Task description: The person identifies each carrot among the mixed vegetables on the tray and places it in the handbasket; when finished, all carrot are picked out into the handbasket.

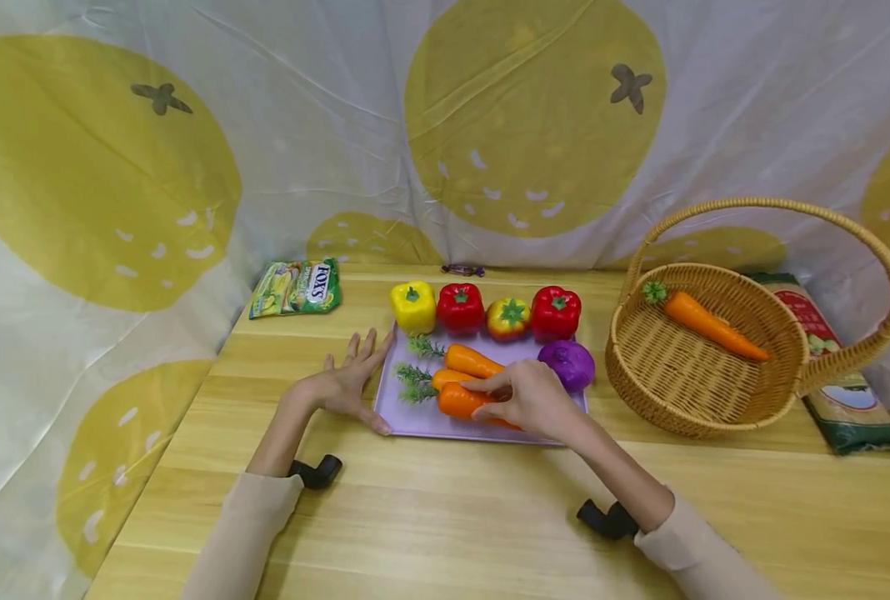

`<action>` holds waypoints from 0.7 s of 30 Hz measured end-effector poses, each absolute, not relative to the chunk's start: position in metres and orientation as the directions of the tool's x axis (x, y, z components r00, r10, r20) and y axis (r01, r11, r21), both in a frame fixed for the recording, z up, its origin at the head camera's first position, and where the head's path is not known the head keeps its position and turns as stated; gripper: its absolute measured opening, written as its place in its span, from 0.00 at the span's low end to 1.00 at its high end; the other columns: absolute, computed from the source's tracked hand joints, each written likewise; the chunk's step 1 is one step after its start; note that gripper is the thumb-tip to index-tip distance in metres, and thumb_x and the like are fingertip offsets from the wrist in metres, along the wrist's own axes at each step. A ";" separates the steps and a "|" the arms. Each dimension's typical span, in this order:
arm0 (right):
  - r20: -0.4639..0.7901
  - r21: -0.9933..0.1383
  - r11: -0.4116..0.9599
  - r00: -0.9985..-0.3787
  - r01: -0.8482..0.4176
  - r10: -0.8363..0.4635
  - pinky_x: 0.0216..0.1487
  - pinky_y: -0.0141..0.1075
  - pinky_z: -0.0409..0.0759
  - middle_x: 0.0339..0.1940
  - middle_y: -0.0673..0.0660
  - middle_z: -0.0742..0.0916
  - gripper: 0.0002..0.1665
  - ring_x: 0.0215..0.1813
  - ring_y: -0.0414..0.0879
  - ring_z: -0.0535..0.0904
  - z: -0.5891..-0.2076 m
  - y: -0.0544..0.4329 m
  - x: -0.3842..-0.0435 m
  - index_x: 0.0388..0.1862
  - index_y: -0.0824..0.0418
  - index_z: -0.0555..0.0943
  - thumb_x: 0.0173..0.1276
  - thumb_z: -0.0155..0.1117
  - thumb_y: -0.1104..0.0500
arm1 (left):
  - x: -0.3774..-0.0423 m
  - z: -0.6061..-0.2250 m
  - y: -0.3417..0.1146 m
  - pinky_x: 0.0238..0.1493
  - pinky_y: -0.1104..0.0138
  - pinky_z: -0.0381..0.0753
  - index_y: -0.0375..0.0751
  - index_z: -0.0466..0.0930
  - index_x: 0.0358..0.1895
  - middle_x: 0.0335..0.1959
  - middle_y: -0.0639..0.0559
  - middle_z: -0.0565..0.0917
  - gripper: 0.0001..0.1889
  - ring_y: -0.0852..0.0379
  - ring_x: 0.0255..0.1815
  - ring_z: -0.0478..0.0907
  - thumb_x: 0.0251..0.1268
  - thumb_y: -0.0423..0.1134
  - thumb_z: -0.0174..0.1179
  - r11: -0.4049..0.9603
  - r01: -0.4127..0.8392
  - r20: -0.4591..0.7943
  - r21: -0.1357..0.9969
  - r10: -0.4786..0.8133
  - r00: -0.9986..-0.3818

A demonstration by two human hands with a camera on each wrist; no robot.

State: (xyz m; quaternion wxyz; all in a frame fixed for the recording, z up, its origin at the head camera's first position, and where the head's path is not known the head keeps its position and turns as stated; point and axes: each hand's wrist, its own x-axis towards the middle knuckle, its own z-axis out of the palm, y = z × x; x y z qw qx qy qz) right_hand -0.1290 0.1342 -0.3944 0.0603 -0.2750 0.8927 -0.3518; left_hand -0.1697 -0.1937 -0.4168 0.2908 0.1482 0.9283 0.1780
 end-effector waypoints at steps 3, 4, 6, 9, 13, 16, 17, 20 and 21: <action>0.109 -0.670 0.588 -0.844 -0.453 -0.526 0.23 0.27 0.61 0.35 0.52 0.94 0.19 0.21 0.31 0.59 -0.389 0.140 -0.133 0.49 0.53 0.92 0.58 0.82 0.53 | -0.170 -0.417 -0.193 0.75 0.25 0.23 0.57 0.24 0.85 0.84 0.39 0.20 0.80 0.35 0.84 0.14 0.39 0.64 0.83 0.891 0.176 -0.482 0.419 0.382 -0.788; 0.108 -0.673 0.587 -0.845 -0.450 -0.524 0.24 0.27 0.62 0.36 0.53 0.94 0.19 0.21 0.31 0.61 -0.387 0.142 -0.134 0.49 0.54 0.92 0.58 0.82 0.53 | -0.170 -0.417 -0.193 0.75 0.25 0.23 0.57 0.24 0.85 0.84 0.38 0.20 0.80 0.35 0.84 0.14 0.39 0.64 0.83 0.891 0.177 -0.481 0.419 0.383 -0.789; 0.105 -0.681 0.585 -0.849 -0.440 -0.517 0.25 0.27 0.64 0.39 0.55 0.94 0.19 0.23 0.32 0.65 -0.383 0.145 -0.136 0.49 0.55 0.92 0.58 0.82 0.54 | -0.170 -0.417 -0.193 0.74 0.25 0.24 0.57 0.23 0.85 0.84 0.38 0.21 0.80 0.34 0.84 0.15 0.39 0.64 0.82 0.890 0.178 -0.479 0.420 0.384 -0.790; 0.083 -0.693 0.592 -0.862 -0.411 -0.500 0.24 0.27 0.64 0.40 0.55 0.94 0.21 0.24 0.35 0.69 -0.375 0.150 -0.139 0.51 0.55 0.92 0.58 0.82 0.54 | -0.171 -0.418 -0.194 0.74 0.24 0.24 0.56 0.23 0.85 0.84 0.37 0.21 0.80 0.34 0.84 0.15 0.39 0.64 0.82 0.890 0.183 -0.476 0.418 0.386 -0.790; 0.042 -0.719 0.595 -0.877 -0.359 -0.479 0.22 0.28 0.62 0.39 0.54 0.94 0.23 0.24 0.36 0.73 -0.365 0.158 -0.144 0.53 0.54 0.91 0.58 0.82 0.55 | -0.171 -0.417 -0.194 0.74 0.24 0.24 0.56 0.23 0.85 0.84 0.37 0.20 0.80 0.34 0.84 0.15 0.40 0.64 0.82 0.889 0.181 -0.475 0.420 0.385 -0.792; 0.033 -0.727 0.596 -0.884 -0.342 -0.467 0.20 0.30 0.60 0.36 0.53 0.94 0.24 0.21 0.36 0.70 -0.358 0.167 -0.147 0.55 0.53 0.90 0.58 0.82 0.54 | -0.170 -0.416 -0.194 0.74 0.24 0.24 0.56 0.24 0.85 0.84 0.37 0.21 0.80 0.34 0.84 0.15 0.39 0.64 0.83 0.888 0.180 -0.473 0.424 0.386 -0.792; 0.036 -0.725 0.598 -0.886 -0.341 -0.462 0.19 0.30 0.60 0.36 0.53 0.94 0.24 0.22 0.35 0.71 -0.356 0.170 -0.149 0.55 0.52 0.90 0.58 0.82 0.54 | -0.170 -0.416 -0.194 0.74 0.24 0.24 0.56 0.24 0.85 0.84 0.37 0.21 0.80 0.34 0.84 0.15 0.39 0.64 0.83 0.887 0.180 -0.473 0.425 0.387 -0.791; 0.044 -0.704 0.626 -0.899 -0.337 -0.435 0.19 0.31 0.60 0.39 0.53 0.95 0.24 0.22 0.35 0.70 -0.348 0.181 -0.152 0.56 0.49 0.90 0.60 0.81 0.51 | -0.170 -0.416 -0.194 0.74 0.23 0.24 0.56 0.24 0.85 0.84 0.37 0.21 0.80 0.33 0.84 0.15 0.39 0.64 0.83 0.888 0.180 -0.475 0.423 0.387 -0.790; 0.049 -0.692 0.639 -0.904 -0.337 -0.424 0.20 0.31 0.62 0.41 0.53 0.94 0.24 0.24 0.35 0.71 -0.345 0.185 -0.154 0.56 0.48 0.90 0.60 0.81 0.51 | -0.171 -0.416 -0.194 0.74 0.23 0.25 0.56 0.24 0.85 0.84 0.37 0.21 0.80 0.33 0.84 0.15 0.39 0.64 0.83 0.889 0.181 -0.476 0.421 0.386 -0.790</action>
